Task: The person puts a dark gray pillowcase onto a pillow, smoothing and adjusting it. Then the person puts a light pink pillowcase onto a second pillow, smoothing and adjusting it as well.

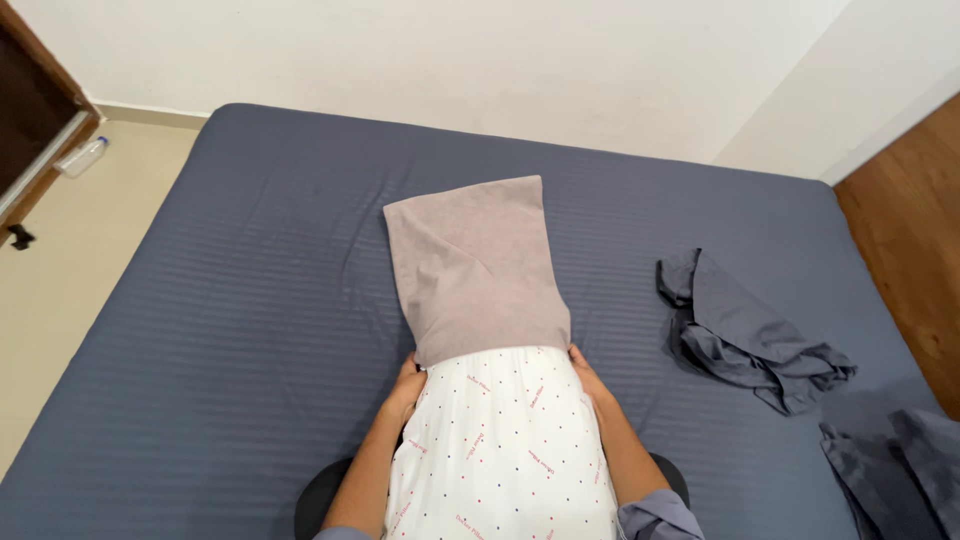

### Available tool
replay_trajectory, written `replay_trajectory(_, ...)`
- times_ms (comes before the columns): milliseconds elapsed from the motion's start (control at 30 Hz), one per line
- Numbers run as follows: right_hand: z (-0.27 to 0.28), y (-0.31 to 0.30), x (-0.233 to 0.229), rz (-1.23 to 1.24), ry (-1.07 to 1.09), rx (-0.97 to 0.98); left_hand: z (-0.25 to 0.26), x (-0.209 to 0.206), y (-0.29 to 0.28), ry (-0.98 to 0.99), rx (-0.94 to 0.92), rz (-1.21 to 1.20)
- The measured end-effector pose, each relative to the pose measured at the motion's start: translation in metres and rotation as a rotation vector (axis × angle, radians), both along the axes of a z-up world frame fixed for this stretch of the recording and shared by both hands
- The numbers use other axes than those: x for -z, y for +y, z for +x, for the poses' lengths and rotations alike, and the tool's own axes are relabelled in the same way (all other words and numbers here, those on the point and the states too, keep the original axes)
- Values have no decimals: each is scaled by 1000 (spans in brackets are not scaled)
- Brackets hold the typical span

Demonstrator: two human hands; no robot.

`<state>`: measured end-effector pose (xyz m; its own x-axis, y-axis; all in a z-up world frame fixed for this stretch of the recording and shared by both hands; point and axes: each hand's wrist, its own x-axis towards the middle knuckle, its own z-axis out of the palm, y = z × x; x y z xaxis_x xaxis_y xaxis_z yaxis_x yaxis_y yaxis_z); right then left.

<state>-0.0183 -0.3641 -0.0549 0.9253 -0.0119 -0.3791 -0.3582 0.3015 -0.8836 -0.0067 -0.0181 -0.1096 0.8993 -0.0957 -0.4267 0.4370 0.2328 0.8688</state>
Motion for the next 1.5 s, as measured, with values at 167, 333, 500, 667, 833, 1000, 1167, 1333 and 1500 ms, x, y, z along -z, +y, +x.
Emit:
replay_trajectory(167,0,19,-4,-111,-70,176,-16,-1,-13,17,2,7)
replay_trajectory(333,-25,11,-9,-901,65,274,-35,-44,-7,-4,53,768)
replay_trajectory(500,-76,7,-80,-1256,-261,439,-87,-121,3,-393,-74,1278)
replay_trajectory(667,-110,21,-114,-1458,-902,392,-103,-130,6,-1197,-268,1451)
replay_trajectory(833,-105,11,-87,-1555,-581,104,-99,-120,19,-758,-100,1324)
replay_trajectory(1000,-64,-16,-13,-1015,161,-188,-56,-34,11,-44,164,1000)
replay_trajectory(1167,-50,-9,3,-182,261,-7,-43,-4,8,-28,28,268)
replay_trajectory(1333,-43,-4,5,-32,-20,111,-34,-6,9,-75,0,-74)
replay_trajectory(1500,-66,15,-2,-912,-47,234,-59,-30,8,-15,11,503)
